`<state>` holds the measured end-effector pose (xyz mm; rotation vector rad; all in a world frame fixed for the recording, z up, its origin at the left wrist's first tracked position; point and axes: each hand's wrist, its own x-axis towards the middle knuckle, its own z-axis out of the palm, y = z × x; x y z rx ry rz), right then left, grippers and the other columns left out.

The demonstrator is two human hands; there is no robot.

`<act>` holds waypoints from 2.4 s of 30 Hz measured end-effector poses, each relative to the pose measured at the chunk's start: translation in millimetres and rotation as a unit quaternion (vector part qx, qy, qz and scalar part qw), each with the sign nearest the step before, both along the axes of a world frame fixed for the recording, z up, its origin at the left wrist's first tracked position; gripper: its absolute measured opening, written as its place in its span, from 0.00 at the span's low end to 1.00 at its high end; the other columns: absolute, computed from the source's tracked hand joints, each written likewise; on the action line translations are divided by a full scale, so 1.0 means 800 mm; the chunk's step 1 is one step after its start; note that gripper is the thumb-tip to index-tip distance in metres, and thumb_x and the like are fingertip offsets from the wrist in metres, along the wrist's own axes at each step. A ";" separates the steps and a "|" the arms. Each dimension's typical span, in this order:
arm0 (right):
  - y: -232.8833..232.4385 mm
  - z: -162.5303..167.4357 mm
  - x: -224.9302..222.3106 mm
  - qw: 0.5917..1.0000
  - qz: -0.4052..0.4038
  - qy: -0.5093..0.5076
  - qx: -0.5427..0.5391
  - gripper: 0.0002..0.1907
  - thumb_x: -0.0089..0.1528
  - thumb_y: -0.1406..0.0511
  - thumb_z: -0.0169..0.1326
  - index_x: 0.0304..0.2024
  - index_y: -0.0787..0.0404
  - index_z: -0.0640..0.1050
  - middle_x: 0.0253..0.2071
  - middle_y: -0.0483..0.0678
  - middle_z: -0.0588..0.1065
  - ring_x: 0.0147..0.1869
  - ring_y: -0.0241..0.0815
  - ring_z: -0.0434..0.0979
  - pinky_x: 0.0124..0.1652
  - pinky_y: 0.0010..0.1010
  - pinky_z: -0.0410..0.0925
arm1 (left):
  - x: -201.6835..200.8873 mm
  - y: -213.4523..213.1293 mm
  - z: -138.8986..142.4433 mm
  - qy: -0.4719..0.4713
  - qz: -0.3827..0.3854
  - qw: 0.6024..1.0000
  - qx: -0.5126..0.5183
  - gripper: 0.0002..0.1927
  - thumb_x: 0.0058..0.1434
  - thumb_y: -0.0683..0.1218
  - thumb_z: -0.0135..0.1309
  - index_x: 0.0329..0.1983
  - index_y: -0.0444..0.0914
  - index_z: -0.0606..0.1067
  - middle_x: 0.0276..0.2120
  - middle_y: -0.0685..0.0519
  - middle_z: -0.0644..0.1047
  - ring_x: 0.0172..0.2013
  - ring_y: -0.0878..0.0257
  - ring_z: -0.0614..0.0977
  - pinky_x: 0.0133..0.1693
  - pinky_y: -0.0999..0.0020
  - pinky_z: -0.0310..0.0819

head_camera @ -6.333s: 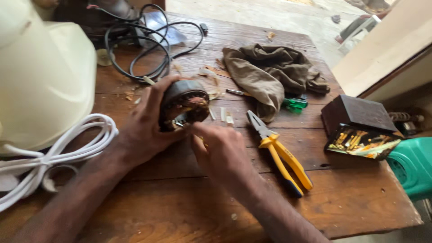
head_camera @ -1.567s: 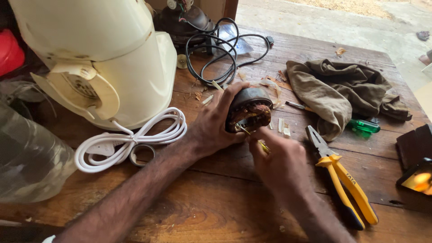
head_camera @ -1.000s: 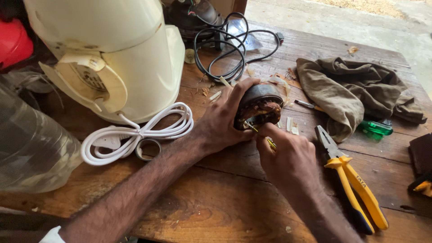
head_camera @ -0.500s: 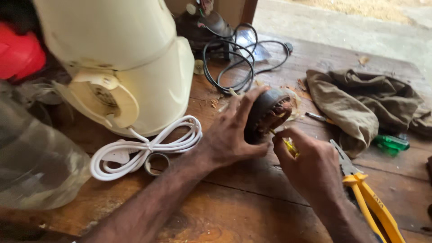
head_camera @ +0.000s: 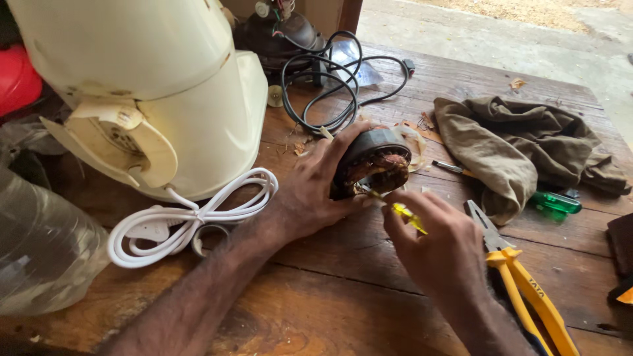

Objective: The person uses a yellow-handled screwdriver to scrape and clean the interior of a cylindrical electrical motor component. They hold the motor with their left hand and work with the screwdriver in their right hand, repeatedly scraping the inner surface.

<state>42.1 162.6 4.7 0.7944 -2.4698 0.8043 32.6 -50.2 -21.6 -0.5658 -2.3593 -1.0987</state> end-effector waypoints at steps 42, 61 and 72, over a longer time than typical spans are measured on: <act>0.004 0.007 0.009 0.997 -0.060 -0.052 0.017 0.12 0.58 0.59 0.62 0.43 0.53 0.86 0.33 0.53 0.84 0.32 0.46 0.86 0.36 0.39 0.75 | 0.009 -0.002 0.002 -0.008 0.017 1.000 -0.025 0.55 0.57 0.54 0.70 0.77 0.55 0.45 0.53 0.36 0.72 0.54 0.38 0.79 0.52 0.42 0.82; -0.005 0.005 0.007 0.995 -0.064 -0.069 0.024 0.11 0.59 0.59 0.62 0.42 0.53 0.86 0.30 0.52 0.84 0.27 0.42 0.86 0.32 0.35 0.76 | 0.012 -0.003 -0.004 -0.016 0.019 1.000 -0.003 0.53 0.59 0.58 0.69 0.76 0.55 0.45 0.55 0.34 0.70 0.50 0.35 0.83 0.46 0.46 0.87; -0.005 0.013 0.007 0.995 -0.051 -0.085 0.024 0.10 0.58 0.60 0.63 0.41 0.52 0.86 0.28 0.53 0.83 0.26 0.44 0.85 0.31 0.36 0.76 | 0.015 -0.001 -0.010 0.006 0.012 0.999 0.032 0.50 0.58 0.53 0.68 0.76 0.54 0.49 0.57 0.32 0.70 0.49 0.34 0.83 0.46 0.47 0.89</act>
